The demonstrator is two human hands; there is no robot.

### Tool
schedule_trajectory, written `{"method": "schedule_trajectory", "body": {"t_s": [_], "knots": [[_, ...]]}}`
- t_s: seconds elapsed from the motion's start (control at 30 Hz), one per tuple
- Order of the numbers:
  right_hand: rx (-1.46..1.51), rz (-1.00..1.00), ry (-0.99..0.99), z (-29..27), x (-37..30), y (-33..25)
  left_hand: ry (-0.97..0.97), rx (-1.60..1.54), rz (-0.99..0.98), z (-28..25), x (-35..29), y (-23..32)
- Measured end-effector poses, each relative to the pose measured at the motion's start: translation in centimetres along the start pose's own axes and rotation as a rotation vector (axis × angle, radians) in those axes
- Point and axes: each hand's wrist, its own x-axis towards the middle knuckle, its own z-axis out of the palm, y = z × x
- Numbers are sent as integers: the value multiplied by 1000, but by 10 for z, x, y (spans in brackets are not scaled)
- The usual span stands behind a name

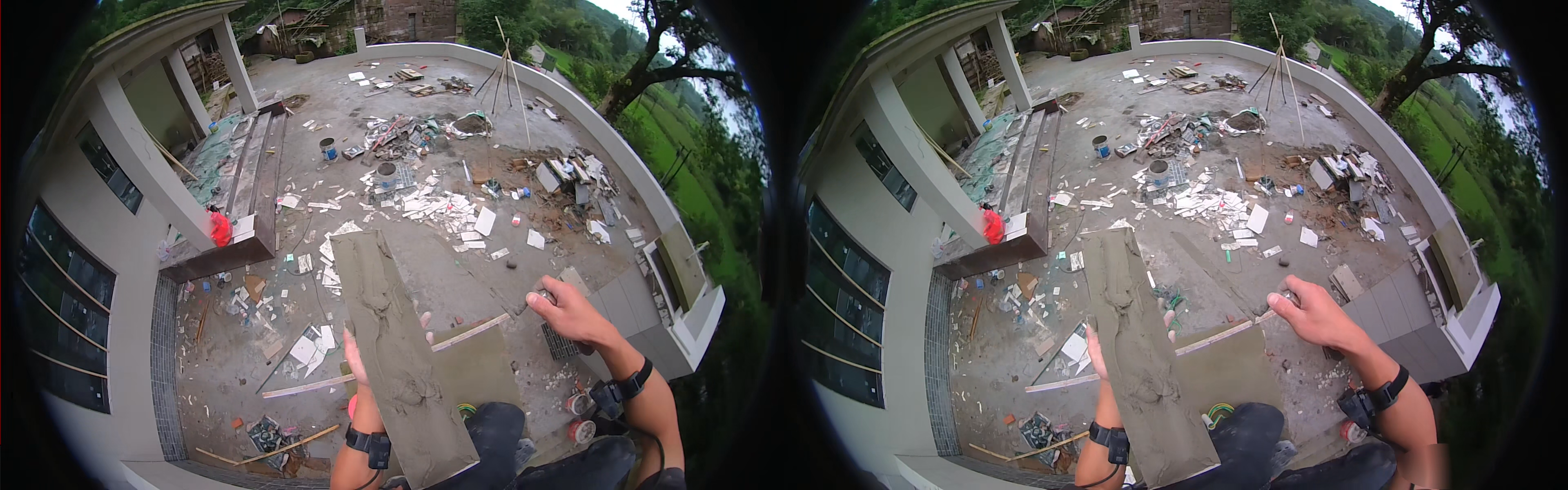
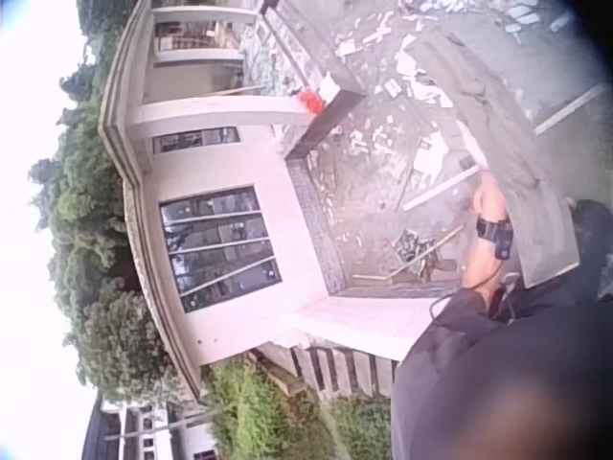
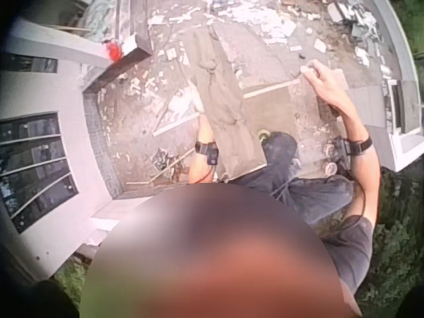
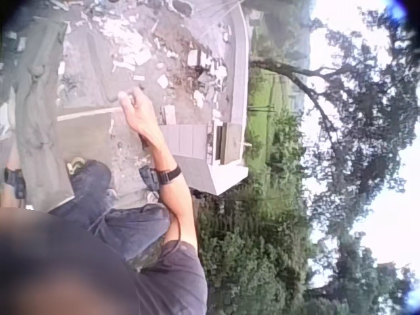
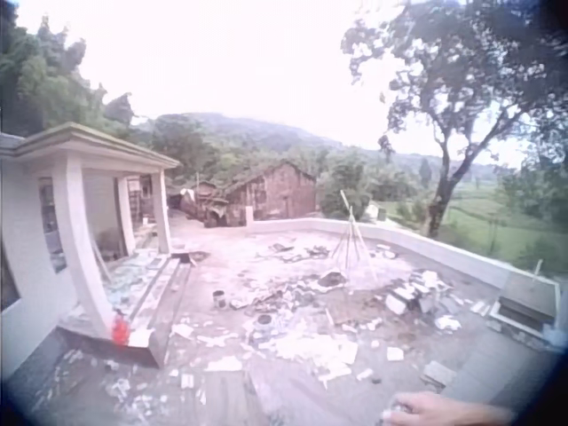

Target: Applying mortar to tiles and laying them on a stone structure.

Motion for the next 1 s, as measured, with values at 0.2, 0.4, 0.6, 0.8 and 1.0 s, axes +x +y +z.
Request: {"method": "schedule_trajectory", "body": {"t_s": [0.2, 0.4, 0.6, 0.8, 1.0], "knots": [[-325, -86, -145, -74, 53, -20, -95, -213, -240, 20, 23, -82], [-563, -8, -230, -131, 67, 1, -155, -148, -441, 35, 23, -127], [-439, 146, -378, -155, 12, 7, -137, -251, -498, 32, 21, -143], [-370, 7, -499, -132, -36, 18, -105, -166, -486, 24, 16, -143], [-324, -34, -512, -118, -82, 10, -16, 155, -398, 41, 23, -132]]}}
